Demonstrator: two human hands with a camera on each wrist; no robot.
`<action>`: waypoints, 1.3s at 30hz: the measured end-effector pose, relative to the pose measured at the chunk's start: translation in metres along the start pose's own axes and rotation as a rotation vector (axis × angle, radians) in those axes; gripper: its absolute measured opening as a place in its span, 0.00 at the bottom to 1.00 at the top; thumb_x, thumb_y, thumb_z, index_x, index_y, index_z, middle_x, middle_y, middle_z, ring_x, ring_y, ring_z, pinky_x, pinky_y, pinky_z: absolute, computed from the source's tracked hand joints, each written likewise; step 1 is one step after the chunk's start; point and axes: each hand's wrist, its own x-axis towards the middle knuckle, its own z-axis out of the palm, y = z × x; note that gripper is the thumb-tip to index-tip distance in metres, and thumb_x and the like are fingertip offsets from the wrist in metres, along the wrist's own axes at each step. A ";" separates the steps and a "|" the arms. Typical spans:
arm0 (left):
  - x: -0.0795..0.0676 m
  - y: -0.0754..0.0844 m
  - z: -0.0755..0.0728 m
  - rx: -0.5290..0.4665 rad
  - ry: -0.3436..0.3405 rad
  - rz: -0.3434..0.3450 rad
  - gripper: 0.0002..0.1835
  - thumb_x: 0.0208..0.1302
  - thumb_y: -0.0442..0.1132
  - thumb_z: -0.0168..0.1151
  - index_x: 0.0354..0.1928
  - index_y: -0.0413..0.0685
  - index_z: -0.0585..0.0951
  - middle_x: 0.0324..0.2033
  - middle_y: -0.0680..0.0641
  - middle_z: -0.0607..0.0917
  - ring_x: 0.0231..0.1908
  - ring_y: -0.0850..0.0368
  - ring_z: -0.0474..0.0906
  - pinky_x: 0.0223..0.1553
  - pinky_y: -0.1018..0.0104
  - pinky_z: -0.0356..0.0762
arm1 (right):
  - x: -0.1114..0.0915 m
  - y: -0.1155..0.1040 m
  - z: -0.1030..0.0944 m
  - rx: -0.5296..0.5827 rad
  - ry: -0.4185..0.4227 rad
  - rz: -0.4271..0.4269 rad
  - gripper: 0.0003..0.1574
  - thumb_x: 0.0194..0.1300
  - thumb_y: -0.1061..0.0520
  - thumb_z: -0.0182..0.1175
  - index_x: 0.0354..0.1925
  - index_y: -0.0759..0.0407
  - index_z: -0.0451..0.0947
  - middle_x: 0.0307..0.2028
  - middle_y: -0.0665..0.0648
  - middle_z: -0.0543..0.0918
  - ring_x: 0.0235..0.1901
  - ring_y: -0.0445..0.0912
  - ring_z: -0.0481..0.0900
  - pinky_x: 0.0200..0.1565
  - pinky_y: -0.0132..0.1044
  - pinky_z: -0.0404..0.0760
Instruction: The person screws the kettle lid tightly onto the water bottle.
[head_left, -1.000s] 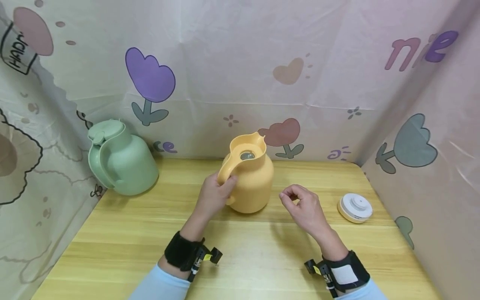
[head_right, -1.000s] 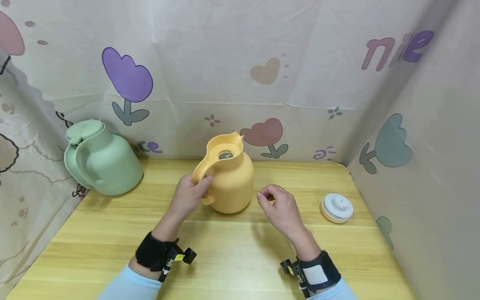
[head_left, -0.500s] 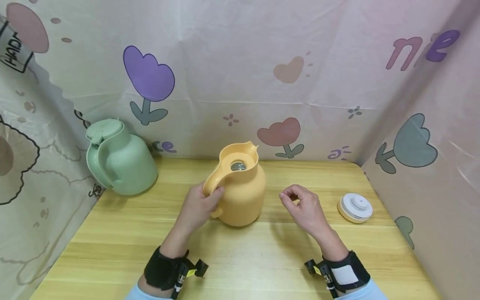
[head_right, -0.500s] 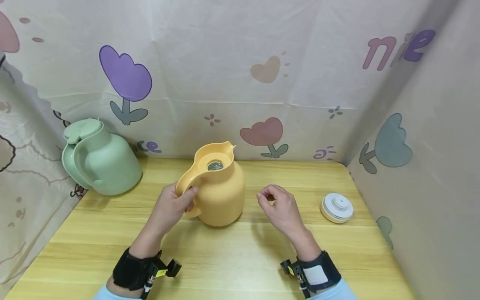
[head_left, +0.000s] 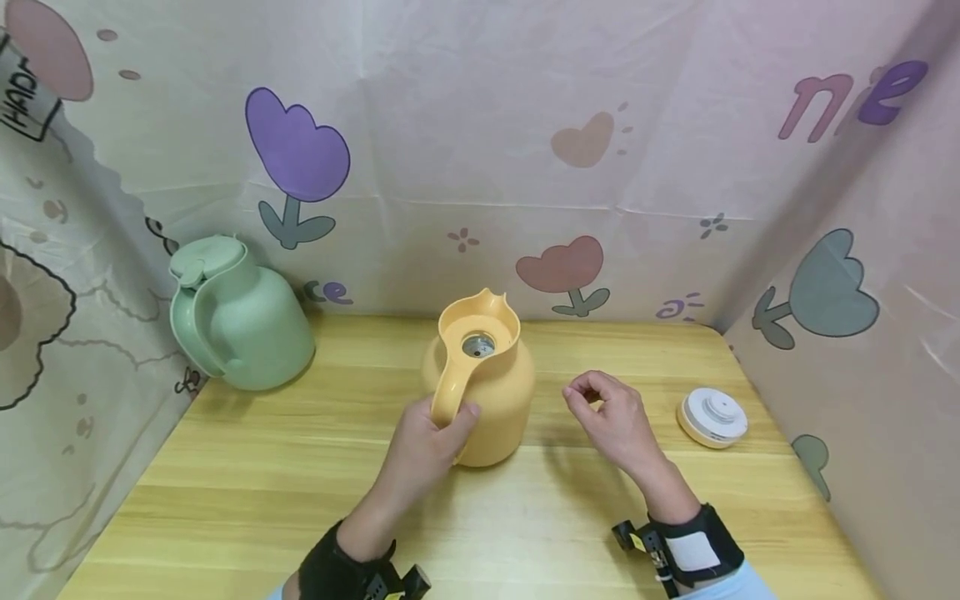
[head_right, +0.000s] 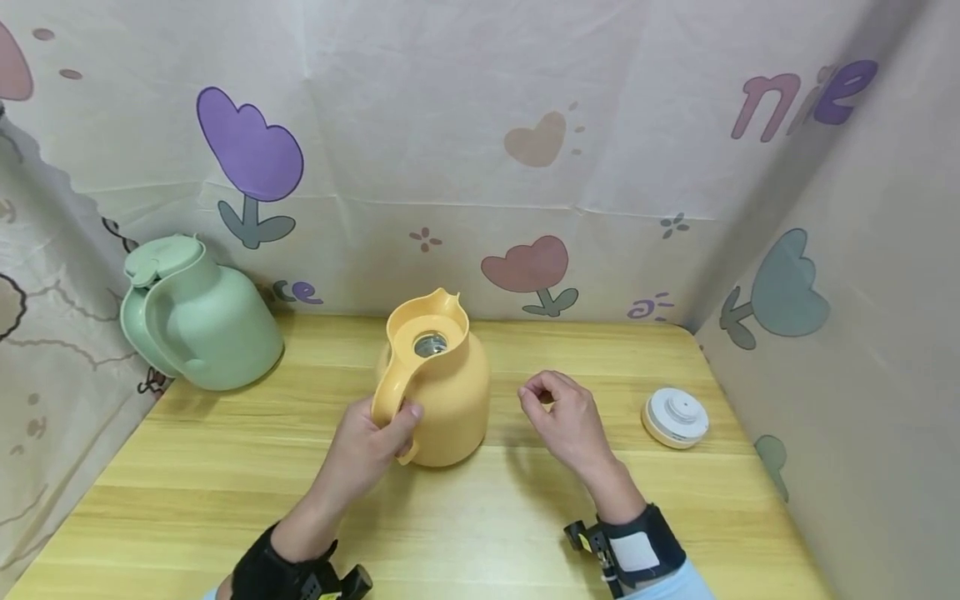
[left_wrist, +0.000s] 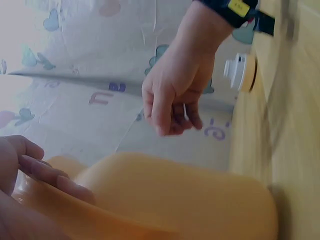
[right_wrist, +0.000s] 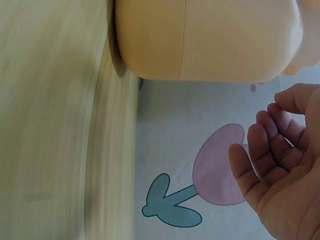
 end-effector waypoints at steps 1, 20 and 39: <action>-0.001 0.000 0.002 -0.012 -0.021 0.011 0.18 0.65 0.45 0.63 0.21 0.44 0.74 0.12 0.49 0.69 0.13 0.60 0.63 0.15 0.71 0.59 | 0.000 0.001 -0.001 -0.006 0.003 0.001 0.06 0.66 0.50 0.60 0.32 0.47 0.78 0.29 0.47 0.79 0.32 0.42 0.76 0.29 0.37 0.76; -0.002 -0.006 0.009 -0.025 0.030 0.065 0.18 0.65 0.42 0.62 0.18 0.47 0.73 0.10 0.48 0.69 0.11 0.59 0.64 0.13 0.70 0.59 | 0.012 0.053 -0.038 -0.275 0.032 0.086 0.11 0.68 0.50 0.57 0.36 0.55 0.78 0.33 0.55 0.81 0.33 0.50 0.77 0.36 0.48 0.76; -0.001 -0.005 0.008 -0.022 0.031 0.093 0.18 0.65 0.41 0.62 0.18 0.47 0.73 0.10 0.48 0.69 0.11 0.59 0.64 0.13 0.70 0.59 | -0.001 0.113 -0.096 -0.430 -0.171 0.683 0.56 0.64 0.38 0.56 0.66 0.80 0.46 0.59 0.89 0.50 0.56 0.84 0.49 0.48 0.76 0.62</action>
